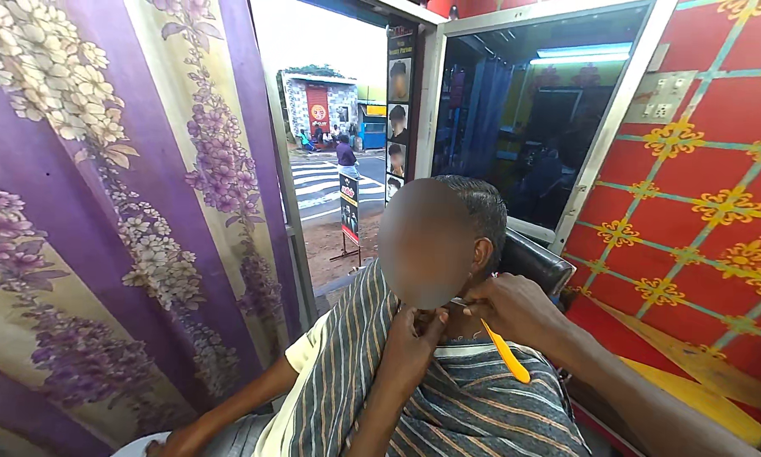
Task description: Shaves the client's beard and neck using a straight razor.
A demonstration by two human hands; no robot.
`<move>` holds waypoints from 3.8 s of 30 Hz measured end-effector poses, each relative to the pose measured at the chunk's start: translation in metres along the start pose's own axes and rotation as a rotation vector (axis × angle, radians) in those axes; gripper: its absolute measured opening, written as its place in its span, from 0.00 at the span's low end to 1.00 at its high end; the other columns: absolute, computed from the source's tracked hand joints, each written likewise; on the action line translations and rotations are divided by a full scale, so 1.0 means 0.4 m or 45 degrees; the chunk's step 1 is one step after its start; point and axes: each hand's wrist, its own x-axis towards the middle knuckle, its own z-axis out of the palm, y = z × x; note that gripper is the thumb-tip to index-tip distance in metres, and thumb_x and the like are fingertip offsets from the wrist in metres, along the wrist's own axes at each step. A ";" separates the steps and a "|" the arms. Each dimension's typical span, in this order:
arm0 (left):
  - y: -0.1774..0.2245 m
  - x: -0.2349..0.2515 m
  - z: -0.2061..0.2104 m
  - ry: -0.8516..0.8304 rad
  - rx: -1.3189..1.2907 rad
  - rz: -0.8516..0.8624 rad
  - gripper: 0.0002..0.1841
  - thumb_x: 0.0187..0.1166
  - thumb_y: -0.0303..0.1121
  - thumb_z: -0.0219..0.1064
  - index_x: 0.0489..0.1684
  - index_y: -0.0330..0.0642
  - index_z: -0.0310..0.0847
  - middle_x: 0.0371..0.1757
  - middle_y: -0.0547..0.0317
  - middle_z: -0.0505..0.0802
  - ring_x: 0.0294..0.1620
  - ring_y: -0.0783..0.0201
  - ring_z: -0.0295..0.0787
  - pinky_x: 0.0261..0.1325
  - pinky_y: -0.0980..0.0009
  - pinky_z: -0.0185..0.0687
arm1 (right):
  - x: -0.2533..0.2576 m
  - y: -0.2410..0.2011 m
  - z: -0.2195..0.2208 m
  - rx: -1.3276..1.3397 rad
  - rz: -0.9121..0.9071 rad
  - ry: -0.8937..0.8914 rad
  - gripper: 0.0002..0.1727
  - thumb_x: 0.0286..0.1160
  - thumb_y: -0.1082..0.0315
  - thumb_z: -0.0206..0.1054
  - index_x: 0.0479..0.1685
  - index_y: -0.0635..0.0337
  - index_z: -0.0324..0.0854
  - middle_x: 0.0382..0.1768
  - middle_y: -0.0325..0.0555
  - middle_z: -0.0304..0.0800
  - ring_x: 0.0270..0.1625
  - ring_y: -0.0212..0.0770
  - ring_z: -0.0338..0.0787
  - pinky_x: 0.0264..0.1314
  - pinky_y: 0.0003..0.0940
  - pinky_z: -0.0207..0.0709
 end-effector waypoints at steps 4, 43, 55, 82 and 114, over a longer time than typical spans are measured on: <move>-0.002 0.001 -0.002 -0.002 0.004 -0.003 0.16 0.82 0.32 0.68 0.64 0.35 0.78 0.53 0.53 0.93 0.42 0.61 0.94 0.42 0.67 0.93 | -0.002 0.015 -0.016 0.032 0.032 0.149 0.11 0.83 0.53 0.66 0.44 0.44 0.93 0.35 0.40 0.94 0.43 0.46 0.92 0.47 0.53 0.80; 0.030 0.015 0.021 0.037 0.021 0.017 0.16 0.82 0.30 0.68 0.63 0.34 0.78 0.49 0.51 0.94 0.40 0.59 0.95 0.40 0.67 0.93 | 0.016 0.048 -0.055 -0.003 0.059 0.154 0.11 0.82 0.53 0.68 0.40 0.44 0.93 0.35 0.40 0.93 0.43 0.45 0.91 0.46 0.51 0.80; 0.032 0.014 0.019 0.029 0.032 0.008 0.16 0.82 0.29 0.67 0.64 0.34 0.77 0.49 0.51 0.94 0.40 0.59 0.95 0.40 0.67 0.93 | 0.014 0.052 -0.057 0.053 0.122 0.233 0.09 0.81 0.54 0.69 0.38 0.44 0.93 0.33 0.39 0.93 0.41 0.45 0.91 0.44 0.51 0.80; 0.040 0.023 0.011 0.083 0.031 0.053 0.13 0.82 0.28 0.67 0.61 0.33 0.78 0.45 0.51 0.94 0.36 0.60 0.94 0.35 0.68 0.92 | 0.005 0.026 -0.045 0.190 0.091 0.184 0.12 0.83 0.53 0.67 0.40 0.46 0.92 0.32 0.39 0.92 0.40 0.43 0.90 0.45 0.50 0.80; 0.052 0.079 -0.044 0.285 0.716 0.798 0.37 0.90 0.65 0.30 0.87 0.58 0.71 0.89 0.70 0.72 0.92 0.66 0.57 0.96 0.42 0.37 | 0.064 -0.130 0.185 1.858 -0.005 0.430 0.11 0.81 0.63 0.72 0.48 0.63 0.90 0.39 0.46 0.97 0.39 0.41 0.98 0.43 0.37 0.96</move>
